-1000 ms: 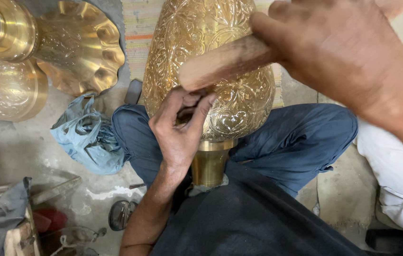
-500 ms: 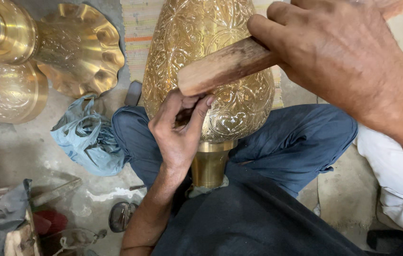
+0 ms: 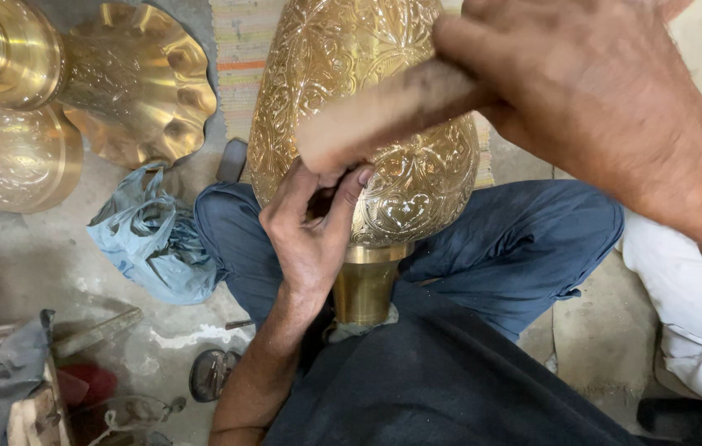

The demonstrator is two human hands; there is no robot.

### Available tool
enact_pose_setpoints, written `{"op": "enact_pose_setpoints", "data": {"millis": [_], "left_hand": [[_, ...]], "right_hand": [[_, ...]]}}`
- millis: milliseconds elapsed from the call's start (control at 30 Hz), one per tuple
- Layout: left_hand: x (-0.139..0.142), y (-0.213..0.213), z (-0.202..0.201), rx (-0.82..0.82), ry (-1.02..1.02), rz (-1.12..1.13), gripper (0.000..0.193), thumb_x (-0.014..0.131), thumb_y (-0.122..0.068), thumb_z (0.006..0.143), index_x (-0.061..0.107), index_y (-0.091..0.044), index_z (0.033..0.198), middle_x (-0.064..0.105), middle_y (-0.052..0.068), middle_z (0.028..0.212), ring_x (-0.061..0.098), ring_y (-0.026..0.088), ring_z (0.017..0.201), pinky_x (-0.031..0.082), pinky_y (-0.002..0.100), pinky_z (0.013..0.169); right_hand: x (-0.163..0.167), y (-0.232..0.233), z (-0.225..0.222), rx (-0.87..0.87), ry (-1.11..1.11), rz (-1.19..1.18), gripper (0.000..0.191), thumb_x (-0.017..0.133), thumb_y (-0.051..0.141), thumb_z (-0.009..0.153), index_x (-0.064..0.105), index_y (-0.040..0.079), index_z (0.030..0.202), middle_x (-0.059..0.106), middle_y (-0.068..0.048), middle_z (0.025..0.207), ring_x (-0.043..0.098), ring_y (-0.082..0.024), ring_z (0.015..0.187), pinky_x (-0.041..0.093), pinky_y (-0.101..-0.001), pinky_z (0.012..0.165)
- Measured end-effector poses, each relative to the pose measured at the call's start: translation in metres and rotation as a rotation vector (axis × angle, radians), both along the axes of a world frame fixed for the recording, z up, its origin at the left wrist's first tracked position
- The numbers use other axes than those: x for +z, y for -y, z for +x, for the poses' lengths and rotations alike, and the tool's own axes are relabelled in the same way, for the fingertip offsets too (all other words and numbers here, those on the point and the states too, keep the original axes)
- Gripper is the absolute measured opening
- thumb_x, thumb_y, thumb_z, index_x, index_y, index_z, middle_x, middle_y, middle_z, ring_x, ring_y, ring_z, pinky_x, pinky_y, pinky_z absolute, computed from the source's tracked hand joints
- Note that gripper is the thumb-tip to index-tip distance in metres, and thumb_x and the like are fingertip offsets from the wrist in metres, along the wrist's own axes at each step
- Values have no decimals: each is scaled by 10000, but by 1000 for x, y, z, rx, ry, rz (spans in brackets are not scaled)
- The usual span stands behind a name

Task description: The person sits on the floor with a large engraved brass vessel held between their legs. They hold a small chisel against the vessel's decorated surface and strike it with a wooden mallet to work the embossed patterns, then set the chisel aside and rub the surface with a gray abrasive block.

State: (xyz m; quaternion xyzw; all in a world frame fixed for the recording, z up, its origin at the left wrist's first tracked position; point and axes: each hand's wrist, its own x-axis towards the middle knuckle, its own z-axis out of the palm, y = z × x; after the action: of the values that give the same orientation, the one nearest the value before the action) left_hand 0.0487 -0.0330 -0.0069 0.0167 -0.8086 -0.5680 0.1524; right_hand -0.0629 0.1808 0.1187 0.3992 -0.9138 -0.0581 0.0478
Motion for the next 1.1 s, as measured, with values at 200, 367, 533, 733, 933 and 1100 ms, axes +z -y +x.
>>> {"op": "enact_pose_setpoints", "data": {"millis": [200,367,533,733,933,1100], "left_hand": [[2,0,1,-28,-23,59,236,810,-61,971,694,-3,1168,738,58,1031,741,105,908,618,239,751],[-1,1,2,-19,-20,16,192,837,-73,954,693,-10,1063,733,48,973,736,96,857,600,239,721],[-7,4,1,-21,-57,-22,202,826,-82,956,701,-8,1096,729,64,989,744,114,874,622,242,728],[-10,7,-1,-63,-45,3,275,821,-99,939,688,-15,1165,748,66,1009,757,119,878,640,250,705],[10,14,-24,-75,20,96,327,825,-85,961,685,-20,1250,745,61,959,726,99,851,590,232,720],[27,13,-55,-307,156,153,312,779,-96,976,695,-19,1267,773,53,974,760,96,880,619,233,748]], "right_hand": [[4,2,1,-4,-52,42,223,789,212,932,678,99,1089,696,-42,880,707,-205,830,569,-349,699],[2,4,3,62,-266,145,256,779,207,858,680,142,1084,719,5,886,738,-169,836,582,-317,691],[-8,-3,0,0,-45,29,274,793,244,888,664,110,1090,709,-23,894,723,-193,837,584,-338,722],[-27,-17,4,-17,-23,-140,336,798,202,830,613,86,1085,686,-53,932,713,-241,895,580,-397,836],[-71,-41,-2,-208,57,-242,298,801,139,934,577,62,1115,653,-98,914,675,-286,851,545,-438,777],[-127,-46,1,-345,170,-316,293,800,111,909,566,47,1075,665,-141,899,677,-333,834,531,-479,752]]}}
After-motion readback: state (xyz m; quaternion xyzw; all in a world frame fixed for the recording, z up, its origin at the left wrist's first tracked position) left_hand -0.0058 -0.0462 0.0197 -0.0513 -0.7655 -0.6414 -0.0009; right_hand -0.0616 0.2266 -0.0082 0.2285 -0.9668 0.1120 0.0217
